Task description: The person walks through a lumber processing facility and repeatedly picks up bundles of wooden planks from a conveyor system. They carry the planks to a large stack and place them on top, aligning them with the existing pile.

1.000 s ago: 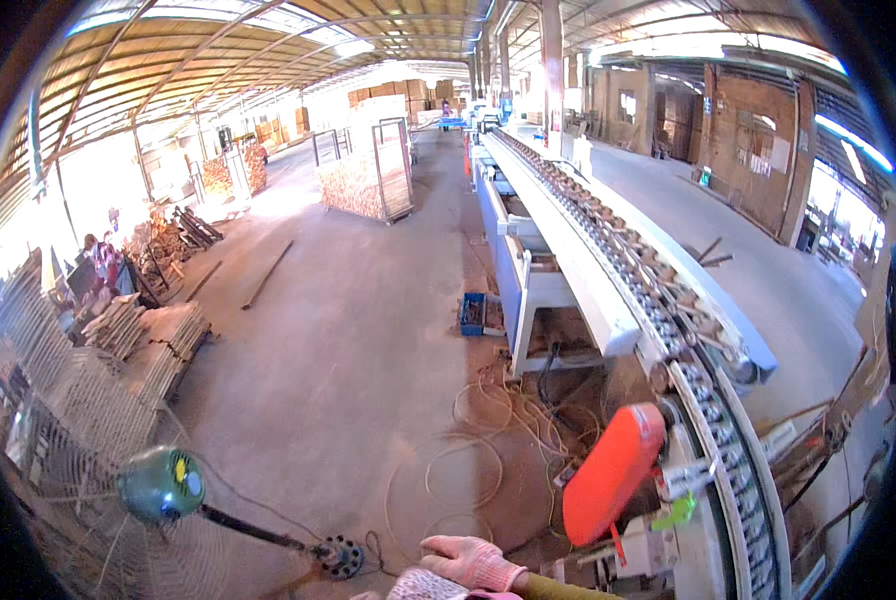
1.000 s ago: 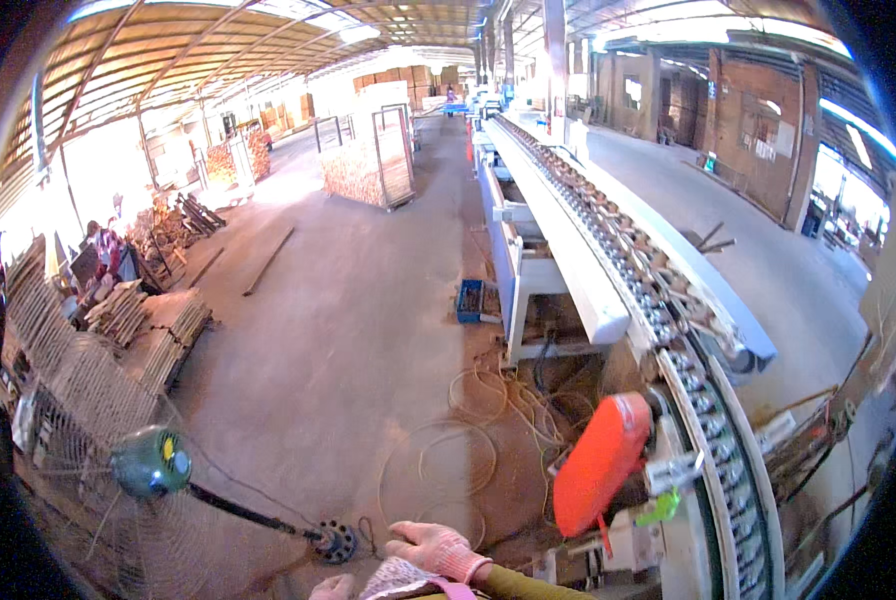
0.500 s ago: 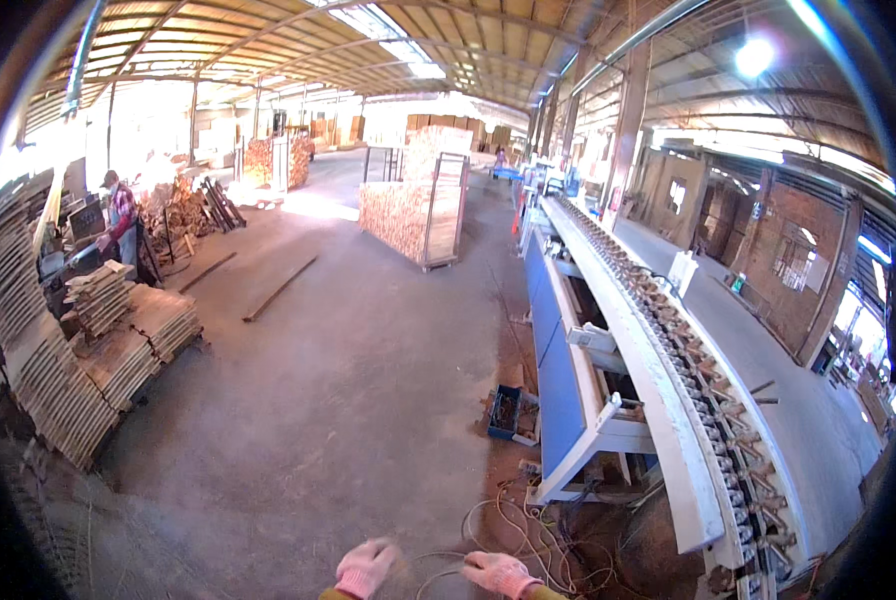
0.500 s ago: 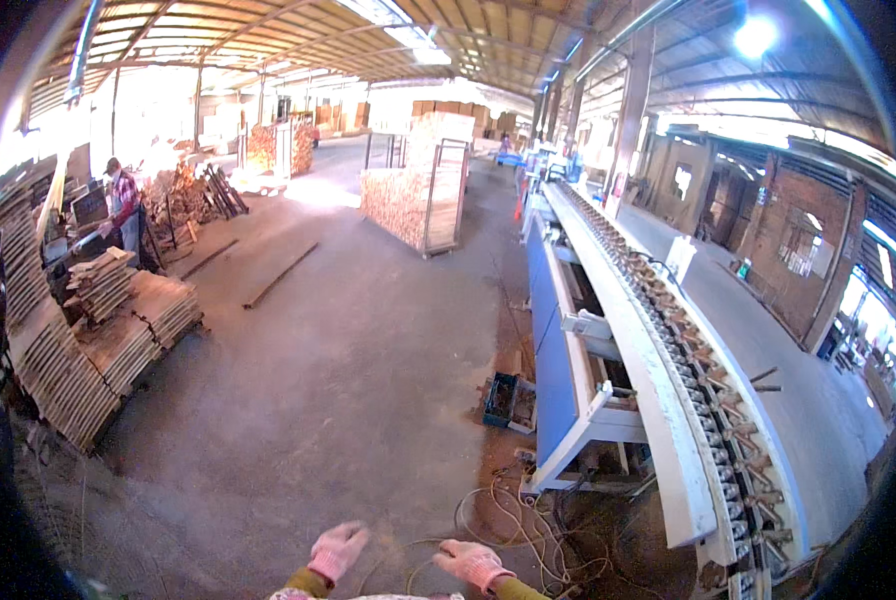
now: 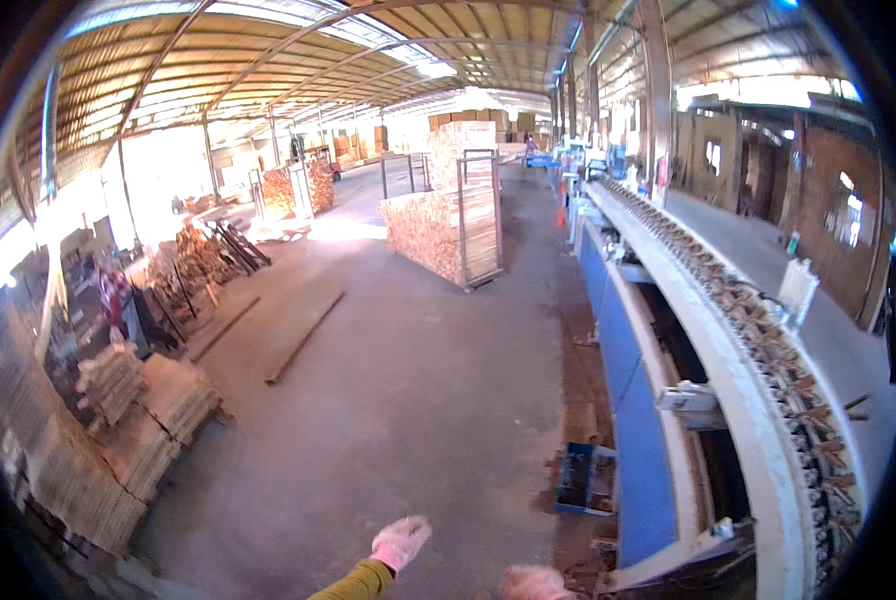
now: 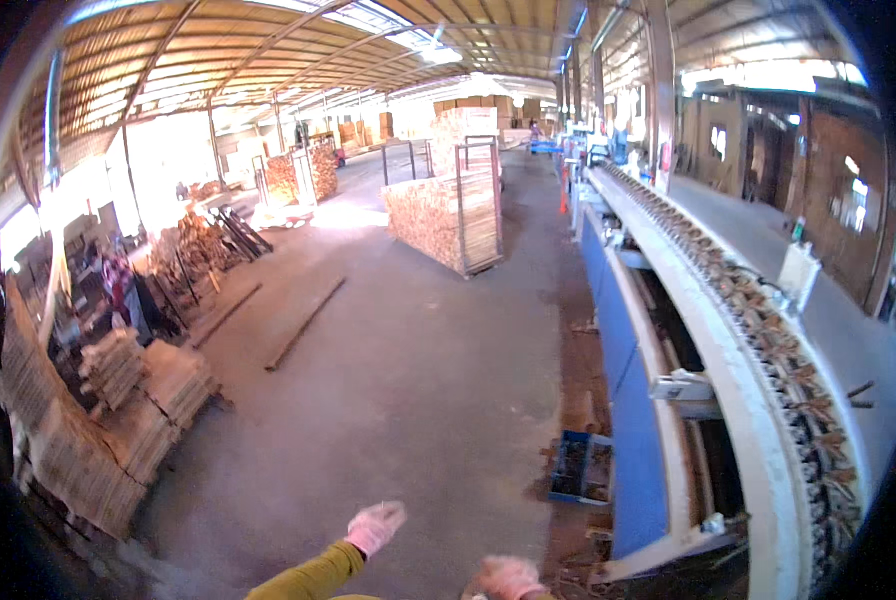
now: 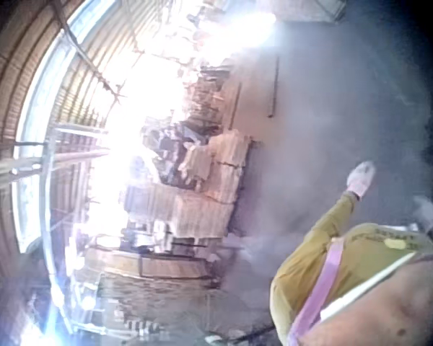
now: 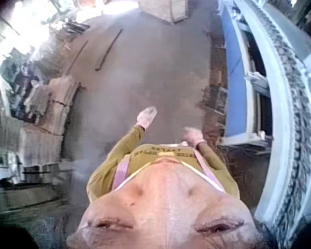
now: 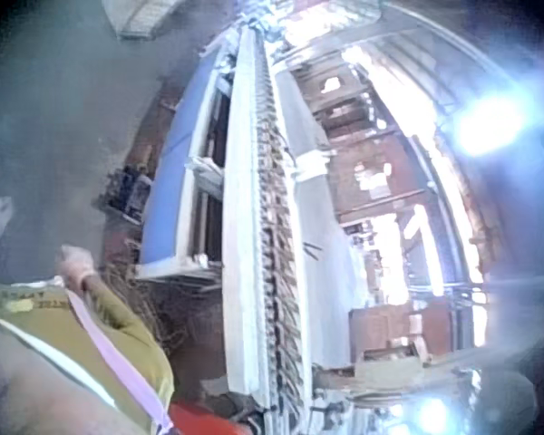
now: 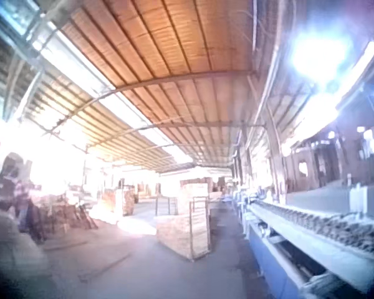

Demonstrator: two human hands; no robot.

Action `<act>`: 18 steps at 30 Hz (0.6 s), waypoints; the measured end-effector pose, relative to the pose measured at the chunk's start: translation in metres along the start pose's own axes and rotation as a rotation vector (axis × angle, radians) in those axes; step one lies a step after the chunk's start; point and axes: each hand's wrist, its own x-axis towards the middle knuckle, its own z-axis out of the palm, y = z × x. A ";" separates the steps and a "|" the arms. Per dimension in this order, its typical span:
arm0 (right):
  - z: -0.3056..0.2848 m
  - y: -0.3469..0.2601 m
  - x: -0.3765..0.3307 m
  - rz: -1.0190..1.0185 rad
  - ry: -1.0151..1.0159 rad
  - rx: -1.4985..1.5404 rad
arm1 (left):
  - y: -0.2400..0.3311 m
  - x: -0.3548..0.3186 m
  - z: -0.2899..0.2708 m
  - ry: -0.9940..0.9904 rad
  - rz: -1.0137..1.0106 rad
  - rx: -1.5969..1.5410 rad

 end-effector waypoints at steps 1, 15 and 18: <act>-0.033 0.001 0.035 -0.028 0.110 -0.065 | -0.050 0.023 0.021 -0.119 -0.072 0.151; -0.397 0.107 0.400 -0.154 -0.160 -0.041 | -0.116 0.364 0.030 -0.481 -0.569 0.132; -0.448 0.163 0.450 -0.328 -0.195 -0.098 | -0.078 0.545 0.011 -0.449 -0.380 0.206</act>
